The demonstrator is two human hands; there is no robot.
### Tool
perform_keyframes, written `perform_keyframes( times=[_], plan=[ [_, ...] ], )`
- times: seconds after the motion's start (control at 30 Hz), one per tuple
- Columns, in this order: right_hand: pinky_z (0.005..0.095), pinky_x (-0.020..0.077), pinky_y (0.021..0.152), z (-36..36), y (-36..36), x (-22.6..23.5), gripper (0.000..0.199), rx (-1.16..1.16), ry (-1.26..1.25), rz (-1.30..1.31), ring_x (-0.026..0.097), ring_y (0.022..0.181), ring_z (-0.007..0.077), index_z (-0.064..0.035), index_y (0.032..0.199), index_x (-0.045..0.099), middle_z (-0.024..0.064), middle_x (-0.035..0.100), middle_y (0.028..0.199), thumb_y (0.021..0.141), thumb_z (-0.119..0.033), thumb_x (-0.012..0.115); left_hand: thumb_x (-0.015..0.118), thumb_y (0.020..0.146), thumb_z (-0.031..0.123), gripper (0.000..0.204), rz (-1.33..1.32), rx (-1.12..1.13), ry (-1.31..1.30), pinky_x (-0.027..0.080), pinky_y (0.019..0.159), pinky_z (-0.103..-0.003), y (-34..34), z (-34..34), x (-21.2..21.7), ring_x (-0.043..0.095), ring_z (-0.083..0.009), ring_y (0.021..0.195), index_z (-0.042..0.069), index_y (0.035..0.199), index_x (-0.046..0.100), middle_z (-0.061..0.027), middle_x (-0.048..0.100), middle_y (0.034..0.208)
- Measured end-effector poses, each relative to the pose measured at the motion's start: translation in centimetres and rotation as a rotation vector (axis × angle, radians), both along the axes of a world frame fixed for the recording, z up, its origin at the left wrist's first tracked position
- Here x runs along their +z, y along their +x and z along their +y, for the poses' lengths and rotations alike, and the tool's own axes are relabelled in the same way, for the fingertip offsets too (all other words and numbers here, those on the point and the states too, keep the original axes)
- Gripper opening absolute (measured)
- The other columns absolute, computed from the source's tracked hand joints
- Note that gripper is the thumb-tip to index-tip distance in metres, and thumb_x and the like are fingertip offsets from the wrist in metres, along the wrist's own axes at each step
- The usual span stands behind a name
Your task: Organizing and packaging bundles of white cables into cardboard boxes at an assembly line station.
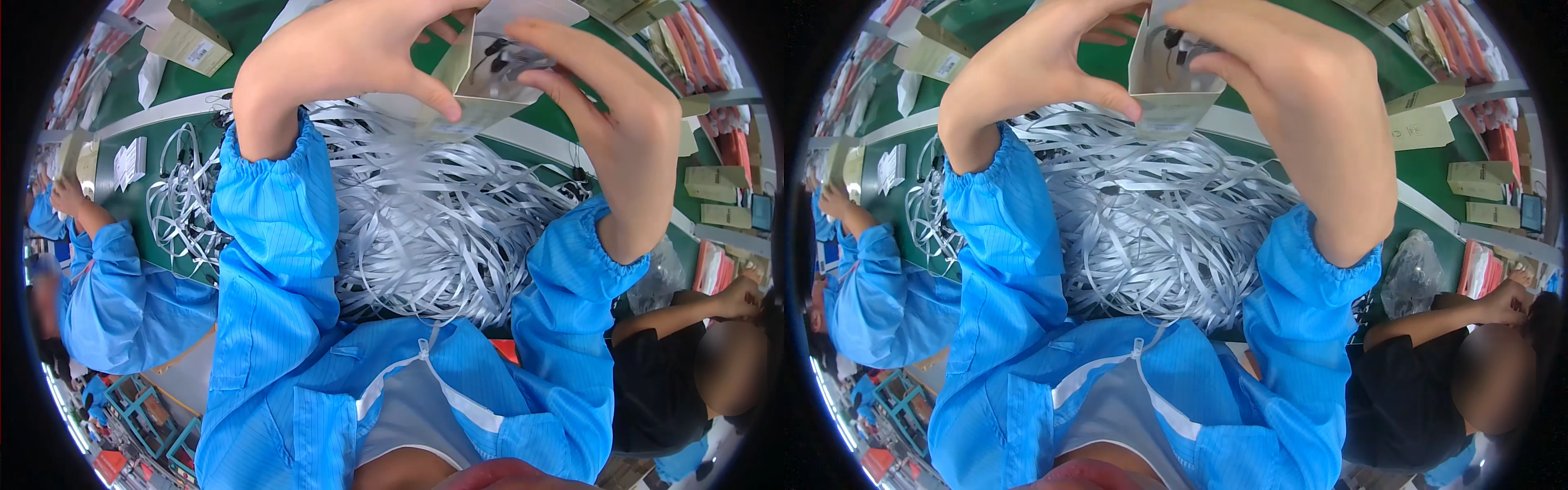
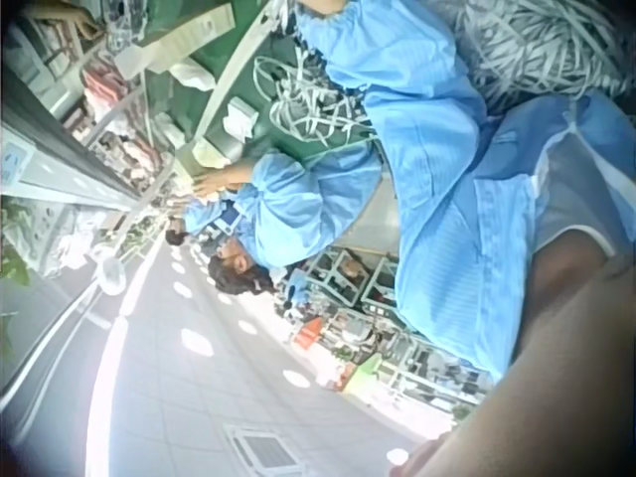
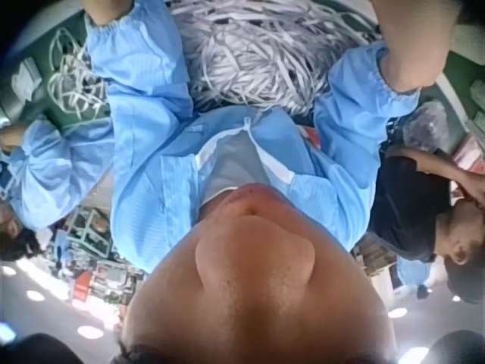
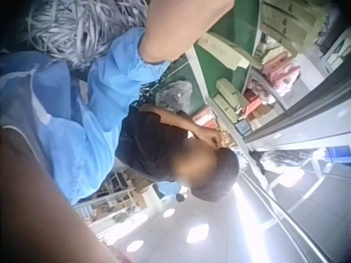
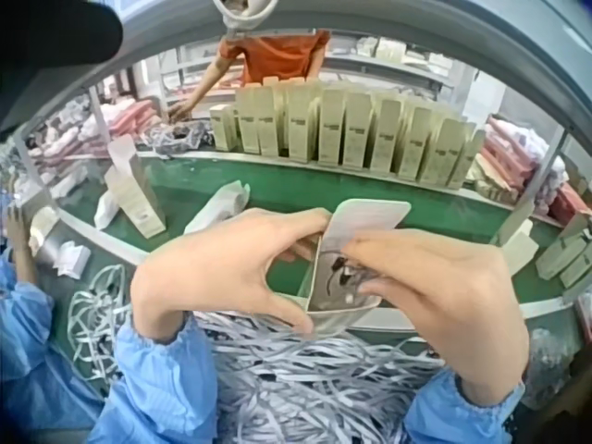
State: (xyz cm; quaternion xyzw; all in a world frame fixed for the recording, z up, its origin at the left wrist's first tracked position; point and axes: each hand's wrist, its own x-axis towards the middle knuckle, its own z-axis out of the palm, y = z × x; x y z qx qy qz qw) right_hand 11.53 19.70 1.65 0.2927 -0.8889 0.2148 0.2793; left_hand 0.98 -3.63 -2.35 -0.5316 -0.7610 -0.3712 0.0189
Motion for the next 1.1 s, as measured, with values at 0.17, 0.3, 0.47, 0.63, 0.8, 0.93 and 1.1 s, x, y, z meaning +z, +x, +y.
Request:
perform_keyframes(
  times=[0.17, 0.3, 0.47, 0.63, 0.8, 0.93, 1.1],
  plan=[
    [0.0291, 0.0581, 0.076, 0.4, -0.1, 0.0, 0.025, 0.036, 0.034, 0.039, 0.073, 0.092, 0.0241, 0.0029, 0.103, 0.075, 0.0107, 0.077, 0.102, 0.078, 0.003, 0.079, 0.093, 0.070, 0.012, 0.081, 0.039, 0.048, -0.037, 0.053, 0.105, -0.041, 0.0, 0.2, 0.0, 0.063, -0.0301, 0.123, 0.004, 0.141, 0.055, -0.0153, 0.065, 0.132],
    [0.0302, 0.0572, 0.072, 0.8, 0.7, 0.6, 0.023, 0.139, 0.018, 0.020, 0.072, 0.085, 0.0265, 0.0034, 0.096, 0.075, 0.0128, 0.076, 0.097, 0.075, 0.002, 0.082, 0.090, 0.070, 0.006, 0.076, 0.181, 0.084, -0.068, 0.052, 0.104, -0.041, -0.5, -0.3, 0.4, 0.063, -0.0323, 0.122, 0.004, 0.139, 0.057, -0.0146, 0.065, 0.131],
    [0.0305, 0.0538, 0.062, 1.3, 2.8, 2.3, 0.020, 0.359, 0.054, -0.199, 0.069, 0.072, 0.0268, 0.0030, 0.085, 0.074, 0.0148, 0.074, 0.087, 0.071, -0.003, 0.087, 0.087, 0.072, 0.002, 0.070, 0.276, 0.201, -0.169, 0.052, 0.102, -0.042, -0.1, -0.4, 0.8, 0.063, -0.0354, 0.120, 0.005, 0.136, 0.059, -0.0152, 0.065, 0.130],
    [0.0307, 0.0496, 0.057, 1.4, 3.2, 1.7, 0.019, 0.362, 0.067, -0.244, 0.066, 0.065, 0.0244, 0.0021, 0.077, 0.073, 0.0135, 0.072, 0.079, 0.070, -0.005, 0.088, 0.084, 0.075, 0.002, 0.064, 0.352, 0.022, -0.050, 0.052, 0.097, -0.043, -0.1, 0.5, 0.7, 0.064, -0.0365, 0.117, 0.006, 0.135, 0.060, -0.0164, 0.066, 0.127],
    [0.0311, 0.0468, 0.057, 1.2, 3.1, 1.3, 0.016, 0.193, 0.072, -0.317, 0.063, 0.064, 0.0239, 0.0038, 0.077, 0.070, 0.0126, 0.068, 0.075, 0.076, -0.004, 0.084, 0.089, 0.073, 0.012, 0.075, 0.104, 0.115, 0.020, 0.053, 0.093, -0.043, -0.6, 2.1, 0.8, 0.065, -0.0394, 0.113, 0.001, 0.137, 0.053, -0.0224, 0.067, 0.122],
    [0.0316, 0.0447, 0.057, 1.1, 2.1, 0.2, 0.015, 0.126, 0.065, -0.326, 0.061, 0.062, 0.0233, 0.0053, 0.079, 0.068, 0.0123, 0.066, 0.073, 0.080, -0.002, 0.081, 0.090, 0.074, 0.026, 0.082, 0.014, 0.410, 0.109, 0.054, 0.090, -0.045, -1.7, 5.0, -1.0, 0.065, -0.0454, 0.110, -0.004, 0.137, 0.047, -0.0301, 0.066, 0.117],
    [0.0323, 0.0430, 0.058, 1.8, 1.2, -0.1, 0.013, 0.126, 0.096, -0.376, 0.059, 0.062, 0.0224, 0.0066, 0.082, 0.069, 0.0124, 0.065, 0.073, 0.083, -0.001, 0.079, 0.088, 0.076, 0.034, 0.081, -0.128, 0.430, 0.085, 0.054, 0.087, -0.047, -0.7, 7.1, -1.1, 0.064, -0.0473, 0.110, -0.006, 0.133, 0.047, -0.0330, 0.065, 0.113]
  ],
)
